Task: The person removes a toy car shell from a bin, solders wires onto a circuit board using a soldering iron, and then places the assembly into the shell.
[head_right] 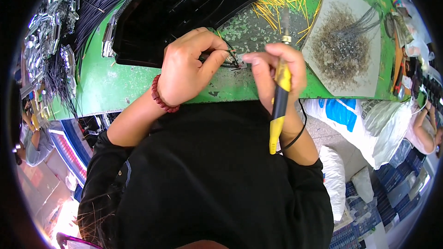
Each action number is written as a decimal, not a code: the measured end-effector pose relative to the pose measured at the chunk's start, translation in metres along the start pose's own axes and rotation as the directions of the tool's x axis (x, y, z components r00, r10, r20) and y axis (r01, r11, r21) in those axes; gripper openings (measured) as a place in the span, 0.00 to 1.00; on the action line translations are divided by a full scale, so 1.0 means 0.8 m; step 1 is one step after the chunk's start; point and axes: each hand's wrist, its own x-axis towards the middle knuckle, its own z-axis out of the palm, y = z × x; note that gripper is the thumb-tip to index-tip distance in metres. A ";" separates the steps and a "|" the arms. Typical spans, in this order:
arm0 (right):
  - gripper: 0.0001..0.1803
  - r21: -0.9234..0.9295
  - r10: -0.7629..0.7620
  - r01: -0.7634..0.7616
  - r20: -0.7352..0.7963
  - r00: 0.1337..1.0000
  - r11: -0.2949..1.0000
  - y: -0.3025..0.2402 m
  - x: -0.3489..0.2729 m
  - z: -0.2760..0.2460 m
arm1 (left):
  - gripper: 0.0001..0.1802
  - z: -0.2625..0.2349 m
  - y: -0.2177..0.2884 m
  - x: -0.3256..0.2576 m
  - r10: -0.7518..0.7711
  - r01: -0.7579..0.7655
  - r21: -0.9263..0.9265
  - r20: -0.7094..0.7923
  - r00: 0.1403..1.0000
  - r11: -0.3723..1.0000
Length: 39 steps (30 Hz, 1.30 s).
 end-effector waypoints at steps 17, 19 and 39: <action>0.22 -0.078 0.097 -0.093 0.056 0.994 0.993 0.002 0.016 0.016 | 0.08 0.005 -0.005 -0.002 0.178 -0.171 0.113 -0.052 0.983 0.979; 0.22 -0.117 0.100 -0.093 0.054 0.994 0.989 0.002 0.016 0.017 | 0.06 0.007 -0.005 -0.003 0.167 -0.160 0.108 -0.058 0.984 0.981; 0.19 -0.176 -0.036 0.040 0.025 0.999 0.984 0.009 0.023 -0.002 | 0.05 -0.001 0.000 0.000 0.083 -0.085 0.059 0.034 0.996 0.995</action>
